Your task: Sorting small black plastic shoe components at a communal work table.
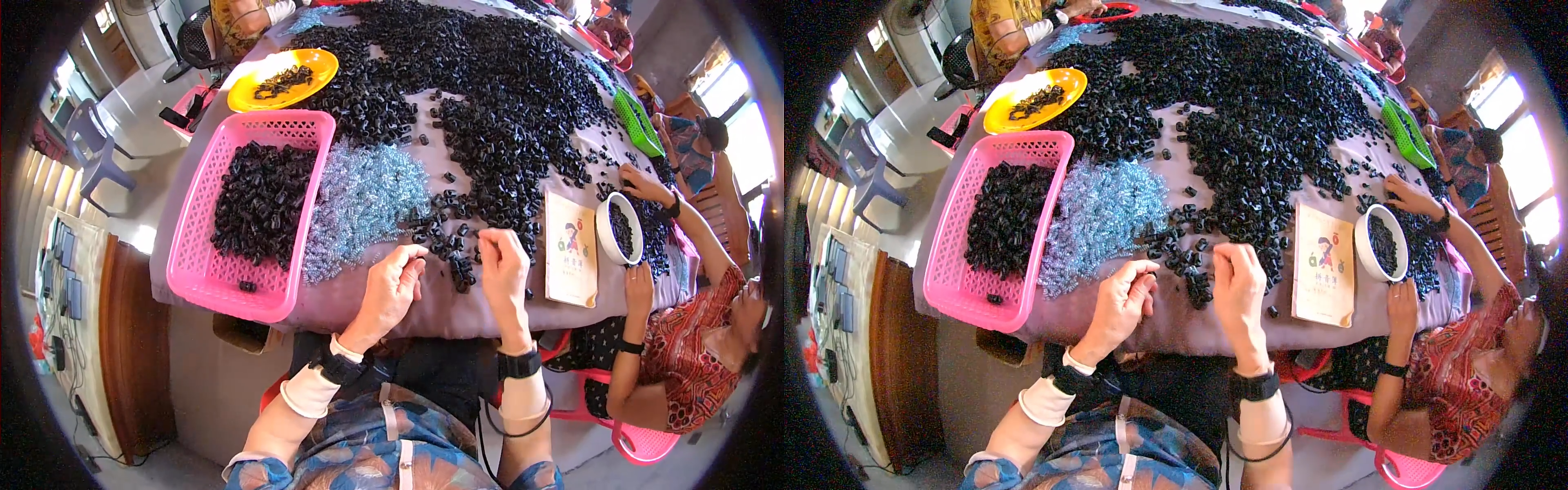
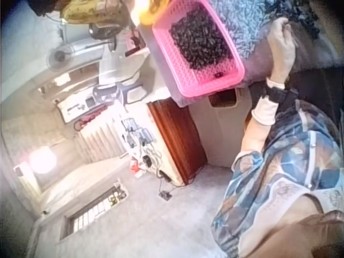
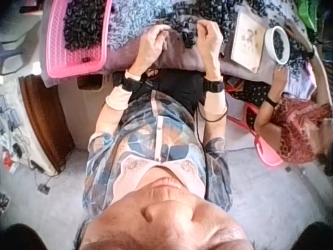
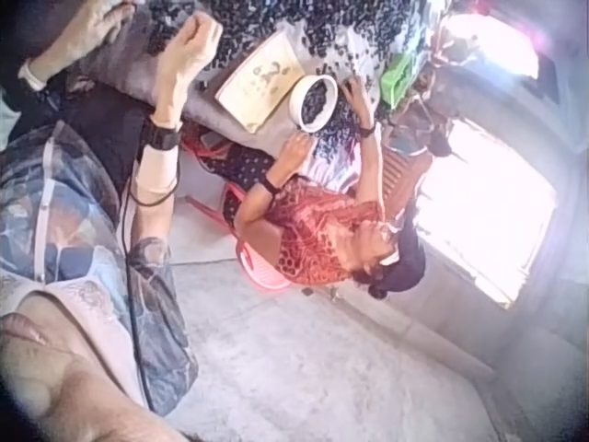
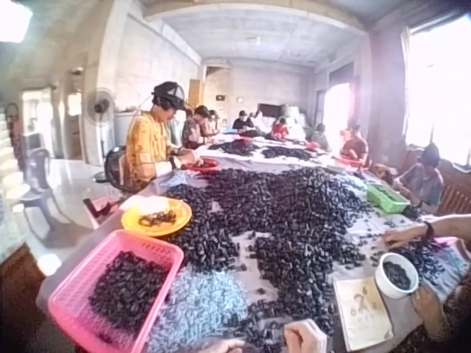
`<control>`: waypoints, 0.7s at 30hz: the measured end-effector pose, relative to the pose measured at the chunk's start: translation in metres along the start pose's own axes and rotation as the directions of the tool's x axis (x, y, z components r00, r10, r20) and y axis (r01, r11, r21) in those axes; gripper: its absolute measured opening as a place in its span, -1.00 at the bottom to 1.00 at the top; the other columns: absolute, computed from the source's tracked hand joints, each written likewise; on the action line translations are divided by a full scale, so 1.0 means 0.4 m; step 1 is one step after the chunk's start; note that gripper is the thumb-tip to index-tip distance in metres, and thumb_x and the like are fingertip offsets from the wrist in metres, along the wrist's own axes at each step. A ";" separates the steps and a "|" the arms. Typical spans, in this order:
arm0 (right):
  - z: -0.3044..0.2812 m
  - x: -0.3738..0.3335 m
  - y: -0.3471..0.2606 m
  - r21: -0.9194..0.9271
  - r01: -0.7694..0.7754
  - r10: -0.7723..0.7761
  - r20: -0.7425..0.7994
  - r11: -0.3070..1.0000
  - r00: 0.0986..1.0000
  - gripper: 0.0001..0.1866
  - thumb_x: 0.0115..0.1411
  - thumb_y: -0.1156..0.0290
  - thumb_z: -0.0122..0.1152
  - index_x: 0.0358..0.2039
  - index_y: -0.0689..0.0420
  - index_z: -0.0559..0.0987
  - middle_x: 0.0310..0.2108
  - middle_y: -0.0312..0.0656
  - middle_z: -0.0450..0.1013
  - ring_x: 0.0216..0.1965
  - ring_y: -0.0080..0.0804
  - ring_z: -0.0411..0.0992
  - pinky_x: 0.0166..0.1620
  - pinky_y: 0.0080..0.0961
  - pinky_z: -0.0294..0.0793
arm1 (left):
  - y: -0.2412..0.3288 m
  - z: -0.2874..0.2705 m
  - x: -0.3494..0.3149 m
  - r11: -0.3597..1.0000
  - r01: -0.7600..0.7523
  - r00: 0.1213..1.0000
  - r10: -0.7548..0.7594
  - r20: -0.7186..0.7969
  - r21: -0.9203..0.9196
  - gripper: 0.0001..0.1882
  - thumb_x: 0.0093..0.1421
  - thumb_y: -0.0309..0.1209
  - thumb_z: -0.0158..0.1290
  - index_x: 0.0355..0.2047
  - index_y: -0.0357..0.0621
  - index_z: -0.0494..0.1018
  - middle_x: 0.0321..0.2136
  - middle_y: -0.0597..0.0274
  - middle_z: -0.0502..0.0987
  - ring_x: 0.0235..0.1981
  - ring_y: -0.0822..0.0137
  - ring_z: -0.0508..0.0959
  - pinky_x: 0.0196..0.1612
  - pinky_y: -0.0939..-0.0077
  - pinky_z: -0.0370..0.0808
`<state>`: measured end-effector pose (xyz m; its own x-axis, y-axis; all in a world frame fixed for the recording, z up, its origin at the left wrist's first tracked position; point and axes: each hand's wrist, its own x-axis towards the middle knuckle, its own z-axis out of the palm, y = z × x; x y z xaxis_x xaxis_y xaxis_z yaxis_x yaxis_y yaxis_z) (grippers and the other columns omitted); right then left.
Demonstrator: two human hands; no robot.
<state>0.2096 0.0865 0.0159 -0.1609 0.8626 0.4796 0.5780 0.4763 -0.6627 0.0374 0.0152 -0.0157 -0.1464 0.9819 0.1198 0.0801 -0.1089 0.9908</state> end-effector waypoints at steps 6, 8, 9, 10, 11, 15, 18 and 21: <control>0.065 0.082 0.039 -0.376 0.037 -0.003 0.089 0.926 0.996 -0.90 0.12 0.42 0.13 -0.34 0.11 0.53 -0.37 -0.13 0.41 -0.37 -0.11 0.45 -0.33 -0.27 0.43 | 0.001 0.000 0.002 0.998 0.014 1.000 -0.014 -0.003 -0.062 -0.80 0.29 -0.45 -0.07 -0.09 -0.16 0.39 -0.46 0.31 0.49 -0.63 0.62 0.42 -0.63 0.75 0.34; 0.080 0.085 0.039 -0.442 0.041 0.009 0.111 0.896 0.994 -0.89 0.11 0.42 0.13 -0.33 0.11 0.54 -0.35 -0.13 0.41 -0.35 -0.11 0.45 -0.33 -0.26 0.44 | 0.009 -0.005 0.001 0.991 0.059 0.998 -0.061 -0.018 -0.120 -0.80 0.29 -0.46 -0.08 -0.09 -0.17 0.38 -0.46 0.31 0.49 -0.62 0.62 0.43 -0.63 0.75 0.34; 0.082 0.086 0.032 -0.436 0.036 0.002 0.086 0.899 0.996 -0.89 0.12 0.42 0.12 -0.33 0.11 0.54 -0.35 -0.13 0.41 -0.35 -0.11 0.46 -0.34 -0.25 0.44 | 0.012 -0.006 0.001 0.978 0.097 0.994 -0.102 -0.023 -0.183 -0.81 0.29 -0.46 -0.08 -0.09 -0.19 0.36 -0.45 0.31 0.49 -0.61 0.62 0.43 -0.63 0.75 0.34; 0.083 0.088 0.023 -0.429 0.031 -0.005 0.061 0.903 0.998 -0.89 0.12 0.43 0.12 -0.33 0.10 0.55 -0.34 -0.13 0.41 -0.35 -0.11 0.46 -0.34 -0.25 0.44 | 0.011 -0.004 -0.001 0.978 0.098 0.994 -0.105 -0.031 -0.183 -0.81 0.29 -0.46 -0.08 -0.09 -0.19 0.36 -0.45 0.31 0.49 -0.61 0.62 0.43 -0.63 0.75 0.34; 0.079 0.086 0.008 -0.390 0.019 0.004 0.058 0.921 0.998 -0.91 0.12 0.43 0.12 -0.36 0.11 0.54 -0.36 -0.13 0.41 -0.36 -0.12 0.45 -0.34 -0.27 0.44 | 0.010 0.001 -0.004 0.973 0.083 0.991 -0.103 -0.084 -0.218 -0.82 0.28 -0.48 -0.07 -0.11 -0.19 0.36 -0.46 0.32 0.48 -0.59 0.61 0.44 -0.61 0.75 0.35; 0.084 0.065 -0.040 -0.188 0.101 -0.076 0.138 0.977 0.988 -0.94 0.09 0.47 0.14 -0.38 0.11 0.53 -0.40 -0.16 0.39 -0.40 -0.15 0.43 -0.34 -0.34 0.42 | 0.015 0.008 0.000 0.990 -0.071 0.995 0.063 -0.073 -0.123 -0.84 0.20 -0.57 0.01 -0.19 -0.19 0.36 -0.49 0.35 0.45 -0.56 0.60 0.43 -0.50 0.72 0.38; 0.107 0.049 -0.069 -0.029 0.198 -0.185 0.244 0.980 0.952 -0.90 0.03 0.49 0.21 -0.38 0.07 0.55 -0.42 -0.21 0.39 -0.39 -0.20 0.42 -0.34 -0.38 0.43 | 0.039 0.007 -0.019 0.951 -0.304 0.952 0.306 -0.017 0.054 -0.84 0.12 -0.58 0.08 -0.27 -0.21 0.41 -0.51 0.20 0.48 -0.57 0.48 0.46 -0.48 0.59 0.41; 0.128 0.043 -0.066 0.006 0.328 -0.312 0.324 0.945 0.893 -0.87 -0.07 0.46 0.27 -0.43 0.03 0.59 -0.45 -0.29 0.38 -0.37 -0.30 0.40 -0.34 -0.43 0.42 | 0.033 0.007 -0.038 0.928 -0.343 0.939 0.336 0.071 0.147 -0.82 0.03 -0.60 0.12 -0.33 -0.20 0.41 -0.52 0.08 0.48 -0.57 0.26 0.52 -0.48 0.47 0.45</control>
<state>0.1505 0.0975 0.0124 -0.5833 0.6771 0.4487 0.4882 0.7337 -0.4726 0.0433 -0.0007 -0.0045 -0.0406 0.8967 0.4408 0.2698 -0.4149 0.8689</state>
